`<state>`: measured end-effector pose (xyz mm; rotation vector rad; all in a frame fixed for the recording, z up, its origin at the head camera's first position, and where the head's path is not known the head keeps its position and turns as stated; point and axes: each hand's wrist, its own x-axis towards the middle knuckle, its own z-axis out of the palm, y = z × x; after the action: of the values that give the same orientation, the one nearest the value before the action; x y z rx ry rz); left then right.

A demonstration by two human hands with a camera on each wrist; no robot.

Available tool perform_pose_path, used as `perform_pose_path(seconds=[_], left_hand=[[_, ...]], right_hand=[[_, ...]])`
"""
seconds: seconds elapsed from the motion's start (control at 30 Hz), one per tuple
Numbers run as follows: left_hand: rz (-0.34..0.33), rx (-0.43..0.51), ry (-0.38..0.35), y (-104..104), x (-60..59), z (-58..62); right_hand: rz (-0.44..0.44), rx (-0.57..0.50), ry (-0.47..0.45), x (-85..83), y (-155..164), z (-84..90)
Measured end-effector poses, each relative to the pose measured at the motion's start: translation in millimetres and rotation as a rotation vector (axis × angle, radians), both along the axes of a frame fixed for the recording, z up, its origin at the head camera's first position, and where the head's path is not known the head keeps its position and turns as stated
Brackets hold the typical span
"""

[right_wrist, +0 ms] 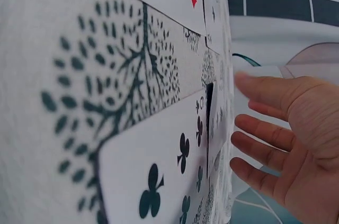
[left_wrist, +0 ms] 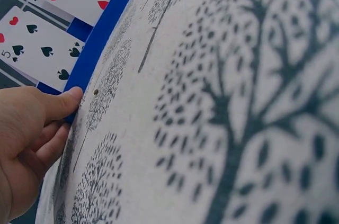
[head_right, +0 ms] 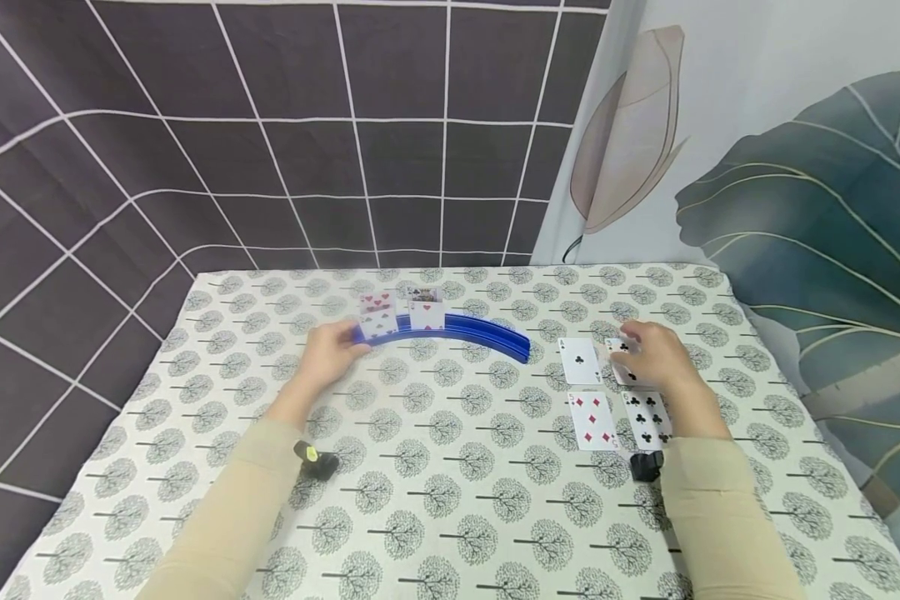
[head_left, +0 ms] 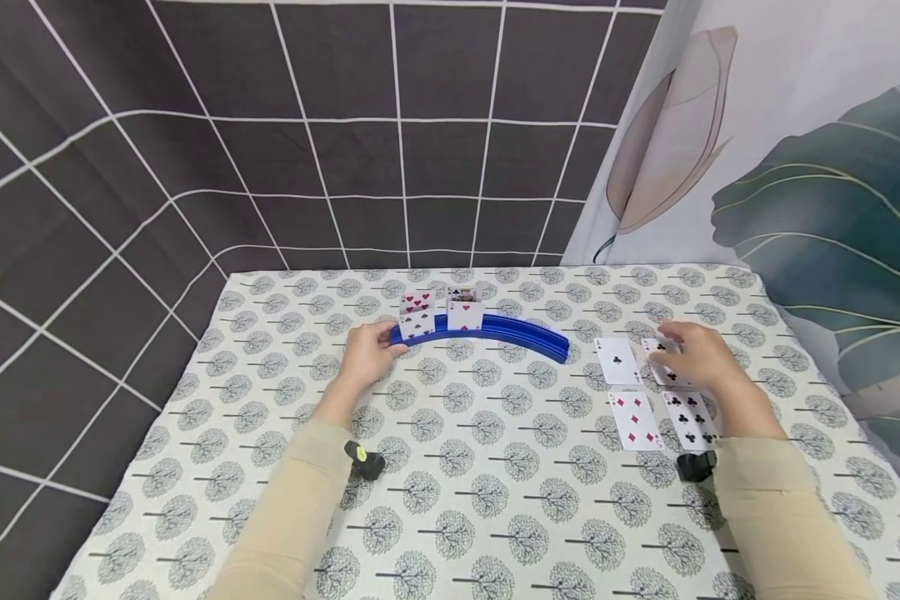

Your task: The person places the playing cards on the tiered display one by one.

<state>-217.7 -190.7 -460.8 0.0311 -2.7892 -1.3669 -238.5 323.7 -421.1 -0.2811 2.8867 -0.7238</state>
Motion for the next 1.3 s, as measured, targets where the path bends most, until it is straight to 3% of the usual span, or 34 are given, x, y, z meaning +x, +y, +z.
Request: perform_pose_path(seconds=[0.77, 1.3], left_hand=[[0.0, 0.013, -0.017, -1.1, -1.6, -2.7], [0.015, -0.001, -0.017, -0.7, -2.9, -3.4]], right_hand=[[0.032, 0.087, -0.113, -4.6, 1.3, -3.0], [0.042, 0.107, -0.064, -4.3, 4.4, -3.0]])
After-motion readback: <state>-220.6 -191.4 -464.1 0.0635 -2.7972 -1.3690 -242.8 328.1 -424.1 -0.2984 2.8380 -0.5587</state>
